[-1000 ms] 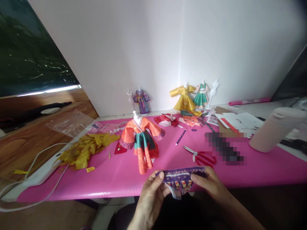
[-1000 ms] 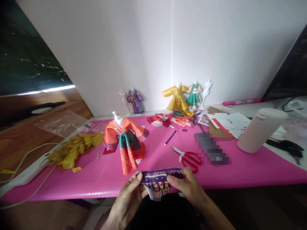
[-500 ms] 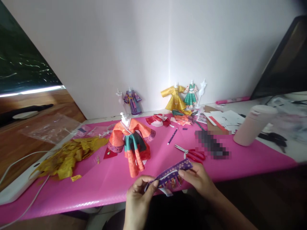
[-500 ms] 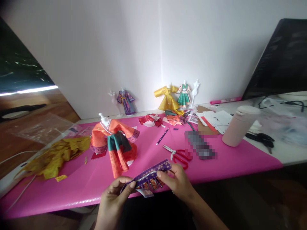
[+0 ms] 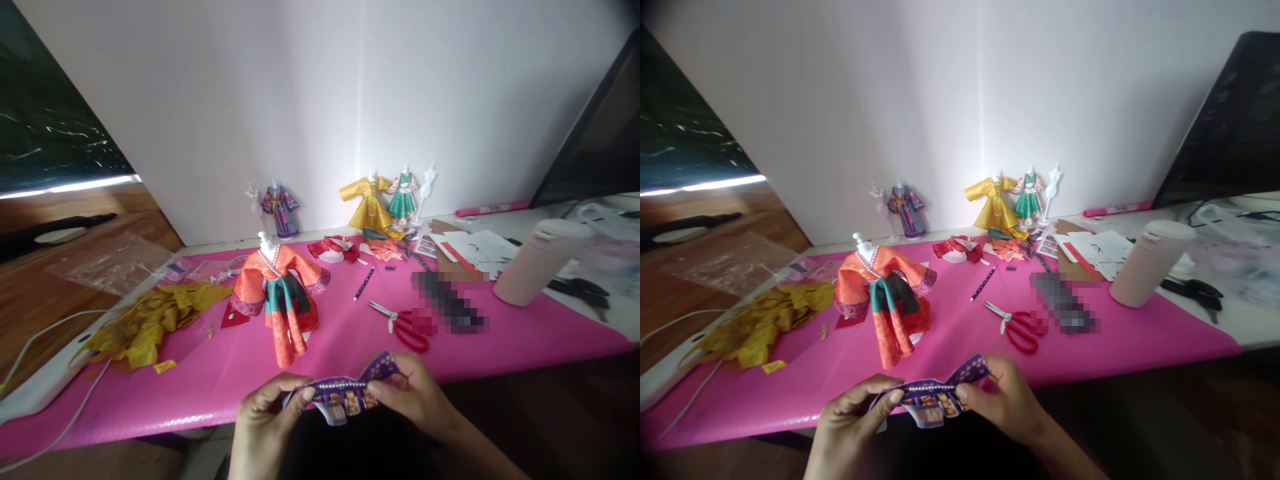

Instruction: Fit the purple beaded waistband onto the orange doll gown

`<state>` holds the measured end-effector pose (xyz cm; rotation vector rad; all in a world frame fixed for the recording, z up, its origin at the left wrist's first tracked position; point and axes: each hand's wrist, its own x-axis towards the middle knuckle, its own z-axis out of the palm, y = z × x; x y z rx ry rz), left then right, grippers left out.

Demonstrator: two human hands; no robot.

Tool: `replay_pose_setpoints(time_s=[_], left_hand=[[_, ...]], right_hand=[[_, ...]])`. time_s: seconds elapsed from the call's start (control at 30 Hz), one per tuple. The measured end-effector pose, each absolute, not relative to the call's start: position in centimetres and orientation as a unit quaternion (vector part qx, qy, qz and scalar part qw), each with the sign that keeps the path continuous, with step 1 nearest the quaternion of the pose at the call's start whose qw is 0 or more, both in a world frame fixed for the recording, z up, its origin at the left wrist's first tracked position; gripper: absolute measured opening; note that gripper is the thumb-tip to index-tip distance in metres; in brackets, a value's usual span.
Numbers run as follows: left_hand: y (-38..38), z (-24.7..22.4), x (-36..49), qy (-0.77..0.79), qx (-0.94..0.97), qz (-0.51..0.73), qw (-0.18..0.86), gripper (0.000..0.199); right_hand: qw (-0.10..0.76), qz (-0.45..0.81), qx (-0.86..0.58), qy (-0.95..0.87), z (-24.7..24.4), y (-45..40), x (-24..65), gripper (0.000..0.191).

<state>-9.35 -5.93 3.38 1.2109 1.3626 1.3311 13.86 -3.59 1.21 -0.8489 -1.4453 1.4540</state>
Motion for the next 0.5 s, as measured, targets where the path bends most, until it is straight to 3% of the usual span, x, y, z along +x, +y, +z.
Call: replay_pose_setpoints(time_s=[0.5], left_hand=[[-5.3,6.4,-10.3,0.485,0.510,0.609,0.365,0.017]], right_hand=[[0.489,0.431,-0.344,-0.676,4.4,-2.4,10.6,0.022]])
